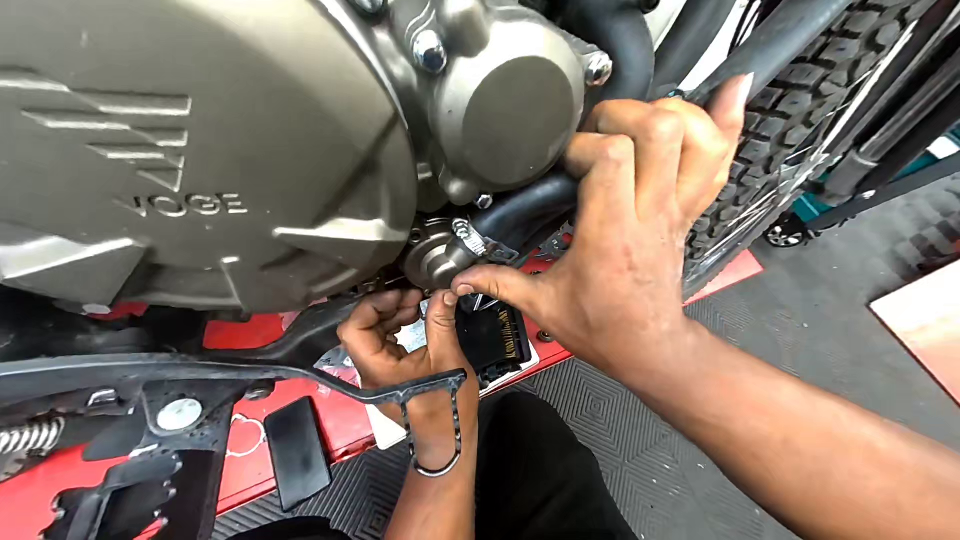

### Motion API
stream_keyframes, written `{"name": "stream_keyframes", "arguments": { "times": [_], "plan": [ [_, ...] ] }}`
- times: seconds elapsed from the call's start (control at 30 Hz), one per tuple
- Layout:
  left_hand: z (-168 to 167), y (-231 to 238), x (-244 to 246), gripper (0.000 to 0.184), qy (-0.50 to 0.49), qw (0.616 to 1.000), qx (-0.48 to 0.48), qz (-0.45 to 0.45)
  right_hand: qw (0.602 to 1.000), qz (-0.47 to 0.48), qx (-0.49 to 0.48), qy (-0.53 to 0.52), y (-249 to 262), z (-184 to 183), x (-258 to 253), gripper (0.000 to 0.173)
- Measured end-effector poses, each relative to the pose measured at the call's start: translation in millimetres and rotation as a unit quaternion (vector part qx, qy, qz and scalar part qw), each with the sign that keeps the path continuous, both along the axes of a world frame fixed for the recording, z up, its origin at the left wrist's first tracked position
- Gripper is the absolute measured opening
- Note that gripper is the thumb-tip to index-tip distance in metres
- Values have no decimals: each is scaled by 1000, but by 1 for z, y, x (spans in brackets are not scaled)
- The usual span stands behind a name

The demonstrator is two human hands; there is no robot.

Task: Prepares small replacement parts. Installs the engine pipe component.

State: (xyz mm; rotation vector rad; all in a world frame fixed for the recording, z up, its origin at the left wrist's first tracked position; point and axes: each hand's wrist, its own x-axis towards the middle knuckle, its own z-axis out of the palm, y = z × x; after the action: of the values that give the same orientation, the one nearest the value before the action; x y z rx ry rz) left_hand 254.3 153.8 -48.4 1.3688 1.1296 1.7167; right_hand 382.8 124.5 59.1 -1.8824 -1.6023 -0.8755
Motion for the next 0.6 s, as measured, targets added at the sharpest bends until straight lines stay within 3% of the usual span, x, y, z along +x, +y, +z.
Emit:
{"name": "stream_keyframes", "arguments": {
  "times": [0.3,0.4,0.5,0.6],
  "plan": [
    [-13,0,-10,27,-28,999,10,-22,1000,-7,26,6,2,-10,-8,101],
    [-12,-7,-6,34,-54,997,-57,3,995,40,89,30,-2,-23,-8,109],
    [-8,-11,-5,46,-96,980,-173,18,957,143,161,195,-14,-38,-16,106],
    [-1,-16,-6,63,-157,948,-276,-19,846,159,162,483,-26,-41,-26,61]
  ]
}}
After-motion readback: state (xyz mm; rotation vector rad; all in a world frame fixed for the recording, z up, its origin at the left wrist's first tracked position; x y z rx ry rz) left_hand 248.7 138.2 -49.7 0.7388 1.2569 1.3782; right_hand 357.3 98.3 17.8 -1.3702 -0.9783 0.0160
